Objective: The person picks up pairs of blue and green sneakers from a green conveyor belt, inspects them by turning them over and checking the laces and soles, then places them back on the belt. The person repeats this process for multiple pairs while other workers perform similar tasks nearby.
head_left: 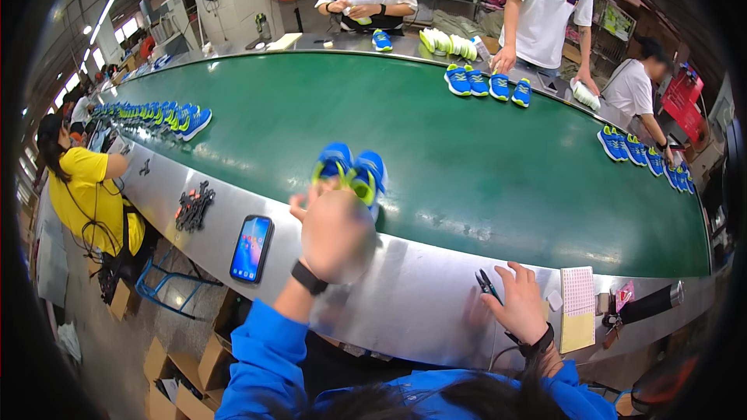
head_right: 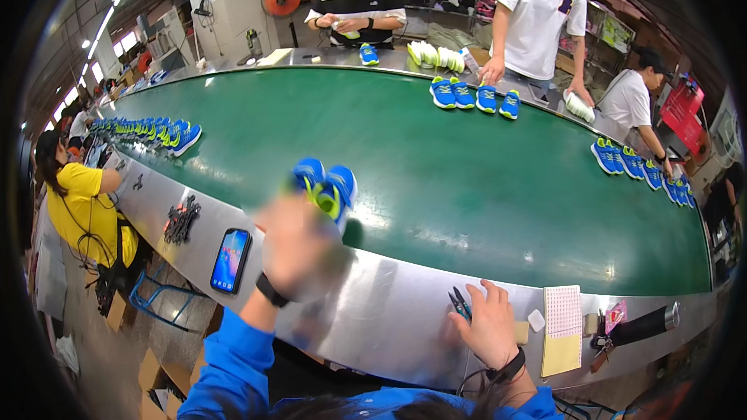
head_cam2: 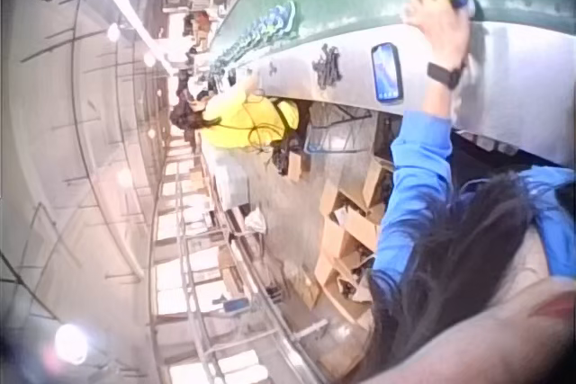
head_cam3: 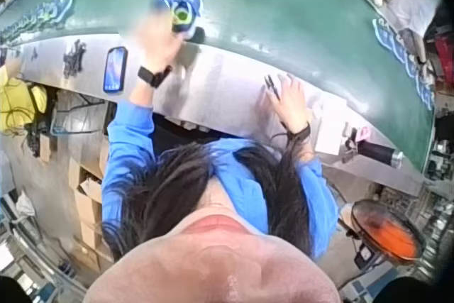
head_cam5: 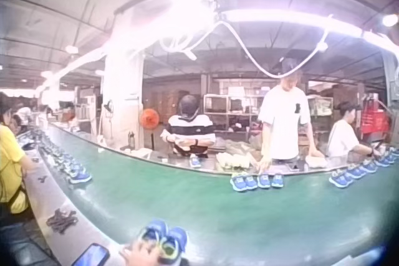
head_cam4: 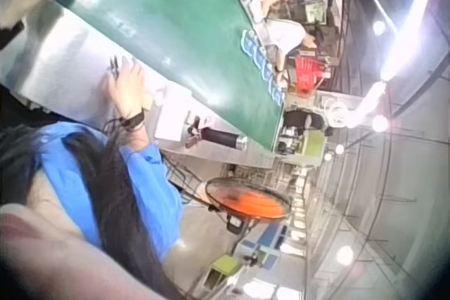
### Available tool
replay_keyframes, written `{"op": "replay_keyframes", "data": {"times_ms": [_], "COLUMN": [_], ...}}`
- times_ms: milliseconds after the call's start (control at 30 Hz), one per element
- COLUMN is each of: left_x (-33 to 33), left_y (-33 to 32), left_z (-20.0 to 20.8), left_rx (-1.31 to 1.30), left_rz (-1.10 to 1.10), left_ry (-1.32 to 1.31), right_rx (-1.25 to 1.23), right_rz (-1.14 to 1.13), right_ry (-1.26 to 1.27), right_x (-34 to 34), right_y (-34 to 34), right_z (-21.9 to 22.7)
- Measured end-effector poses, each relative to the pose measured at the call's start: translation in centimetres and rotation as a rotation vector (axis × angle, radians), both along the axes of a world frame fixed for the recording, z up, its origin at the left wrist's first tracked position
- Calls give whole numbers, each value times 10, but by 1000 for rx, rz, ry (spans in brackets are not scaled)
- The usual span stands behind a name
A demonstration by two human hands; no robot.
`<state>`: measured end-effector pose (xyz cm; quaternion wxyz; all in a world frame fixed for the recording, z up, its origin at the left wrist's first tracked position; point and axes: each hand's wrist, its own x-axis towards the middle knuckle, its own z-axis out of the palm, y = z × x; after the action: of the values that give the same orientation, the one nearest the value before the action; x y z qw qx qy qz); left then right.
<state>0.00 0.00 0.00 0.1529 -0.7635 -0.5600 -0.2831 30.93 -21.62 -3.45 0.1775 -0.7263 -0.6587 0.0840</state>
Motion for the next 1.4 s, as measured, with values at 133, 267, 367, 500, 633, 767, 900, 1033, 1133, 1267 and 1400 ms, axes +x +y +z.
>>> {"op": "replay_keyframes", "data": {"times_ms": [133,267,367,500,633,767,900,1033,1133,1267,1400], "left_x": [27,61,71,107,145,148,135,138,141,137,133], "left_y": [20,39,66,83,93,90,85,80,81,83,89], "left_z": [31,21,-21,-87,-123,-152,-139,-130,-128,-138,-146], "left_rx": [172,87,-484,-773,-984,-704,-674,-788,-781,-767,-669], "left_rz": [-10,-155,-417,-360,-351,-271,-118,-131,-175,-167,-136], "left_ry": [-234,-424,-1033,-1450,-1497,-1361,-1379,-1364,-1343,-1210,-1092], "right_rx": [-55,-250,-370,-386,-262,-34,223,483,457,122,-67], "right_rz": [204,391,494,374,-100,-525,-554,-537,-679,-566,-314], "right_ry": [123,597,627,840,1188,1381,1568,1392,1296,1177,700], "right_x": [21,34,58,99,184,240,209,206,219,184,125], "right_y": [-6,24,91,248,424,530,602,661,670,637,556], "right_z": [40,139,216,246,152,-25,-117,-128,-124,-105,-45]}}
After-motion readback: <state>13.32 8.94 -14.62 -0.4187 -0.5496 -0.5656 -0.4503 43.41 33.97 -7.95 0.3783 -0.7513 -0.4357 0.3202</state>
